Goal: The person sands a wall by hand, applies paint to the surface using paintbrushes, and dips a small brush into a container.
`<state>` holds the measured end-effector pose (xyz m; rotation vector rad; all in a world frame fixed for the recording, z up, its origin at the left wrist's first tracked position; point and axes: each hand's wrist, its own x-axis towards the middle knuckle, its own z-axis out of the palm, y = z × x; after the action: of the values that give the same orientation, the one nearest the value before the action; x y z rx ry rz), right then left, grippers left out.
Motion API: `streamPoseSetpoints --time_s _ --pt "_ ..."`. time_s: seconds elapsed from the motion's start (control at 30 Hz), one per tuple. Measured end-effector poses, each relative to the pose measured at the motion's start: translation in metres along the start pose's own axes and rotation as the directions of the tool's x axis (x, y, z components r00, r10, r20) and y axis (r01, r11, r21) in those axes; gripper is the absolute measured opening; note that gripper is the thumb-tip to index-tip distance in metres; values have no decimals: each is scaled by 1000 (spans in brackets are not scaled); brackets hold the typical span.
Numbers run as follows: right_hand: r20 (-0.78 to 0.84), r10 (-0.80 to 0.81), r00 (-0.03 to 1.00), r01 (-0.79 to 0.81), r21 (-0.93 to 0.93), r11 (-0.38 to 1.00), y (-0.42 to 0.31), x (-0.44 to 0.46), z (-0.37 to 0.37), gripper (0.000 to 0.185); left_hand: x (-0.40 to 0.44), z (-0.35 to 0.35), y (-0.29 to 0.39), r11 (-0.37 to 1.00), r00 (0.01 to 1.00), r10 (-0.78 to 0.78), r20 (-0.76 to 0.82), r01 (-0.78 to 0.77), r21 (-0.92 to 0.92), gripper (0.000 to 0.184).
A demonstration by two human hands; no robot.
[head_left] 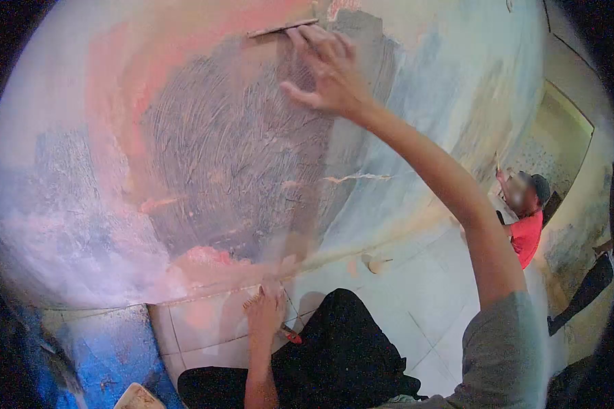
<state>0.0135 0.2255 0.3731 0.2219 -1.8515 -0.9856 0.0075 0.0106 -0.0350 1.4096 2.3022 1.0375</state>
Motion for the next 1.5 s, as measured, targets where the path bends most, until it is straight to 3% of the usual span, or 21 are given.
streamPoseSetpoints --time_s 0.03,0.1,0.23,0.3,0.33,0.4,0.5,0.53,0.6,0.63,0.7,0.83,0.9,0.93,0.97,1.07,1.13,1.23,1.37,1.4,1.5 --pt "2 -4 1000 4 -4 1000 16 1 2 75 2 -1 3 1000 1000 4 -1 -4 -4 54" --pt "-73 228 971 -237 -154 959 45 8 3 75 -1 -2 6 1000 1000 -16 11 16 -27 52" --pt "-82 222 972 -232 -161 959 22 13 2 73 1 2 -2 997 999 36 2 -36 64 53" --pt "80 -185 979 174 132 976 9 11 -7 75 2 13 -6 996 981 89 -172 -91 -4 53" --pt "90 -181 979 169 131 977 22 13 -4 75 2 14 -5 996 982 91 -162 -93 -7 53" --pt "-27 195 980 -197 -93 976 45 26 3 78 1 13 -5 988 997 69 -23 -65 141 55" --pt "-101 266 959 -280 -172 944 24 23 13 77 3 7 -5 999 1000 -15 -13 15 34 55" --pt "-109 257 960 -273 -171 947 14 21 9 77 5 1 -3 999 1000 -14 -24 15 30 55" --pt "67 -57 996 51 94 994 0 5 -3 79 2 -6 7 1000 999 -20 43 21 -17 45" --pt "72 -57 996 51 87 995 11 9 -3 79 2 -4 7 1000 999 -13 45 13 -19 45" --pt "125 320 939 -275 -284 919 36 23 2 78 -3 2 4 993 991 116 -62 -115 26 46" --pt "-23 303 953 -302 -156 940 29 29 12 80 3 3 -6 993 999 38 -16 -36 109 46" --pt "39 -95 995 92 78 993 20 18 6 79 2 7 -4 994 997 42 -67 -34 105 46" --pt "111 -109 988 118 -80 990 31 23 1 79 3 8 -2 994 997 46 -59 -40 103 46" --pt "124 -103 987 114 -80 990 38 26 -2 79 3 8 0 992 998 53 -31 -50 115 46" --pt "-69 191 979 -197 -84 977 35 26 10 78 4 30 -21 980 995 97 -16 -93 177 44" --pt "-65 146 987 -147 -10 989 9 10 8 77 8 30 -29 964 988 147 -48 -132 230 42" --pt "-12 62 998 -62 11 998 8 9 -2 76 4 21 -17 993 979 115 -170 -116 2 50" --pt "-33 46 998 -51 -166 985 27 30 10 76 1 3 2 996 999 27 29 -29 82 45" --pt "-40 41 998 -41 -12 999 23 48 -3 79 0 1 4 999 998 13 53 -16 50 41" --pt "-60 151 987 -149 38 988 9 48 0 80 2 21 -17 995 993 92 -77 -89 44 55"
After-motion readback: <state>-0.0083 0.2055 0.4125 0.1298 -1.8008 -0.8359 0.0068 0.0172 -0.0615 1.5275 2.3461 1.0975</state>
